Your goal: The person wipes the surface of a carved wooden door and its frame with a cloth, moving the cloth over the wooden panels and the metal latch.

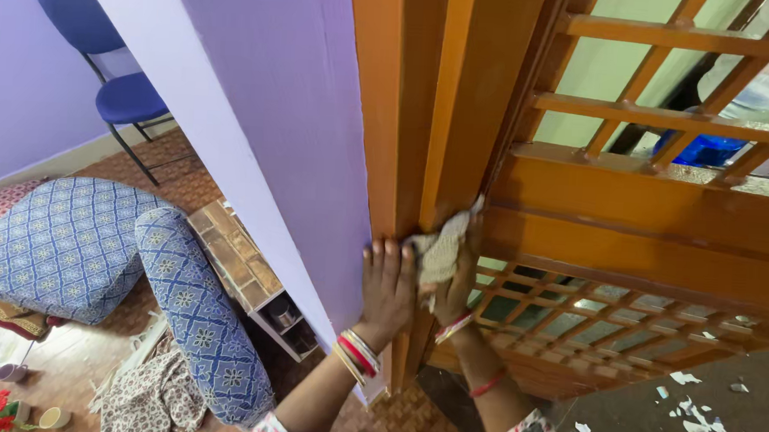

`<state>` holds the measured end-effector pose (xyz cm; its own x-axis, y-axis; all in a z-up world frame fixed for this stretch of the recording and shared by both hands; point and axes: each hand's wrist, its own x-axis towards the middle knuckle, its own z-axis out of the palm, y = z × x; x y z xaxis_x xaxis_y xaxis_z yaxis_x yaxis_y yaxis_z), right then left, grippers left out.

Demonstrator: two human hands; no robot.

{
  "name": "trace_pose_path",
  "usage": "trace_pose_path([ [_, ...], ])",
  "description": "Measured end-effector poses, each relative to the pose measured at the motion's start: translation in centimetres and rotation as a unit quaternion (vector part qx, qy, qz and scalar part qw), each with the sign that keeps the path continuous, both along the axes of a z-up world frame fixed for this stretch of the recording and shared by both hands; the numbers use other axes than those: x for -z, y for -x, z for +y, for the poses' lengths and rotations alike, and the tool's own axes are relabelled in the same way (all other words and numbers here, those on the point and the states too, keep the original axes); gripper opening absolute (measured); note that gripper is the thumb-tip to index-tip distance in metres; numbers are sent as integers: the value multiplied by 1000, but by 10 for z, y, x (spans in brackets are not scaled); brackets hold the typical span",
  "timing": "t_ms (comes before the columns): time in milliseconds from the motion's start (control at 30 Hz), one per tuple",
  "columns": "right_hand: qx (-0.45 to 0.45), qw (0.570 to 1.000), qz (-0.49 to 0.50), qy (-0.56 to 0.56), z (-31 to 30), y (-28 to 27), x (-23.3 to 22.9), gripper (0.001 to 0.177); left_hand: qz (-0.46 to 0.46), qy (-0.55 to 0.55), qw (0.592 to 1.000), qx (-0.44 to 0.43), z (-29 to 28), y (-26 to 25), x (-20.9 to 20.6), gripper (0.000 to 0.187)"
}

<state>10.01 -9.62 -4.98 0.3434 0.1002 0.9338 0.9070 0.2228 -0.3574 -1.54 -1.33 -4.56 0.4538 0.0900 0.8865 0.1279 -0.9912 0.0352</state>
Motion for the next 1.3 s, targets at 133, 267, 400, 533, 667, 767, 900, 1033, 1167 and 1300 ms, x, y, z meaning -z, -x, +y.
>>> trace_pose_path([
  [133, -10, 996, 83, 17, 7, 4, 83, 66, 34, -60, 996, -48, -9, 11, 59, 66],
  [267, -43, 958, 277, 64, 4, 24, 101, 64, 182, 12, 982, -55, -16, 21, 56, 67],
  [400, -74, 965, 252, 26, 3, 18, 36, 62, 131, -11, 987, -97, -16, 10, 6, 61],
  [533, 6, 999, 44, 16, -3, 0, -67, 65, 1, 3, 998, -66, -9, -6, -77, 67],
  [667, 15, 1000, -24, 14, -8, -4, -98, 58, -34, -9, 996, -83, -11, -5, -103, 76],
  [767, 13, 999, 41, 34, -2, -2, -70, 59, 5, -11, 994, -113, -17, -8, -71, 75],
  [900, 67, 989, 101, 83, -16, 23, -20, 61, 56, -28, 987, -149, -20, -6, -24, 73],
  [1033, -10, 995, 85, 44, -23, 32, -48, 62, 3, 27, 998, -52, -22, 0, -34, 75],
  [1167, -39, 999, 6, 15, -35, 41, -101, 54, -65, 72, 995, 1, -27, 14, -66, 77],
  [1300, 2, 998, -39, 43, -26, 35, -104, 53, -84, 63, 994, -11, -9, -8, -59, 70],
])
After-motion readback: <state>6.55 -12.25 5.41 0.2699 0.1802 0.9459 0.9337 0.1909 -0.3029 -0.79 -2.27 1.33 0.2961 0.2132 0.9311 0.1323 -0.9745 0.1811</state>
